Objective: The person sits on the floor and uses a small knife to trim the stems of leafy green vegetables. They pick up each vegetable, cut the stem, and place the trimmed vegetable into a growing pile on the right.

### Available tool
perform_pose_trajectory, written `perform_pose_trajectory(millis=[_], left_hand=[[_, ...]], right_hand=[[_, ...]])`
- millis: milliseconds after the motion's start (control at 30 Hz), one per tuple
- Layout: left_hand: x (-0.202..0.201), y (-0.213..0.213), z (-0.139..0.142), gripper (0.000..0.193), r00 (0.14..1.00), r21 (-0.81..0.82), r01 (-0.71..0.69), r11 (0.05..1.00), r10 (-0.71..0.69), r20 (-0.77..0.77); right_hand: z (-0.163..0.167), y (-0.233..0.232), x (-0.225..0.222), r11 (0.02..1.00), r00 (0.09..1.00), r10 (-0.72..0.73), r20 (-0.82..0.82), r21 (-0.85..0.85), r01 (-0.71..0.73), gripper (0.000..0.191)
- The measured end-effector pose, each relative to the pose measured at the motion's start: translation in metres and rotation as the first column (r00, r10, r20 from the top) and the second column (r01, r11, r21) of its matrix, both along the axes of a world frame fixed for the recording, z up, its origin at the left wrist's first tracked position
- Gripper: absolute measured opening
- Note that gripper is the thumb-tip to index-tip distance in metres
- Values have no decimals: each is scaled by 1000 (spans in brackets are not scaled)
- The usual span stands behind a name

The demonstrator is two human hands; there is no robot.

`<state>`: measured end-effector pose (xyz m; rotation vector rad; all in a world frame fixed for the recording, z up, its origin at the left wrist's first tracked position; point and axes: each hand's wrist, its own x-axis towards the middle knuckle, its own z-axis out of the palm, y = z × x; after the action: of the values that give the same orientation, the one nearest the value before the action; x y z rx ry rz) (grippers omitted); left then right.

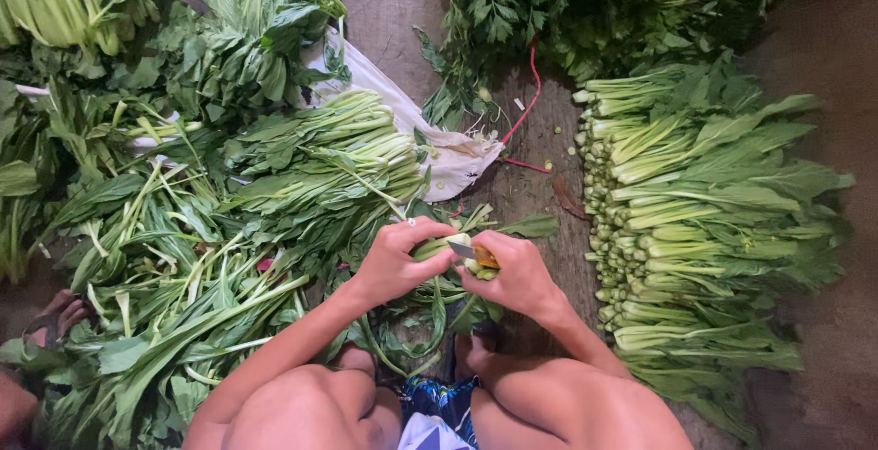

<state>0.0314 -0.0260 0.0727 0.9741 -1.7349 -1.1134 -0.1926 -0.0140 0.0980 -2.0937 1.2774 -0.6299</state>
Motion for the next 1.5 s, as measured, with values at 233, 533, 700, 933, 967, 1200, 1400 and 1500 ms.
perform_pose_trajectory(millis=[233, 533, 700, 933, 967, 1200, 1400, 1500], left_hand=[[3, 2, -2, 25, 999, 11, 38, 999, -38, -6], [9, 6, -6, 25, 995, 137, 70, 988, -61, -75], [4, 10, -19, 28, 969, 445, 102, 890, 12, -248], [-12, 13, -45, 25, 935, 382, 81, 921, 62, -349], [-10, 13, -48, 23, 945, 328, 57, 943, 54, -321], [20, 12, -66, 23, 936, 510, 53, 859, 135, -325], [11, 8, -75, 20, 829, 510, 157, 846, 169, -534], [10, 9, -76, 20, 826, 566, 132, 814, 225, -516]], right_hand=[[-6, 2, -1, 999, 1000, 20, 3, 36, -20, 33], [-32, 5, -11, 989, 993, -116, 7, 91, 115, 34], [-37, 9, -23, 880, 921, -149, 359, 473, -41, 40], [-64, 13, -1, 883, 796, -243, 555, 466, -55, 41], [-69, 13, 0, 909, 782, -225, 581, 413, -45, 36], [-76, 13, -15, 845, 498, -434, 751, 531, -63, 32], [-75, 13, -4, 932, 853, -299, 427, 325, 164, 48], [-81, 9, -8, 860, 767, -450, 457, 455, 232, 42]])
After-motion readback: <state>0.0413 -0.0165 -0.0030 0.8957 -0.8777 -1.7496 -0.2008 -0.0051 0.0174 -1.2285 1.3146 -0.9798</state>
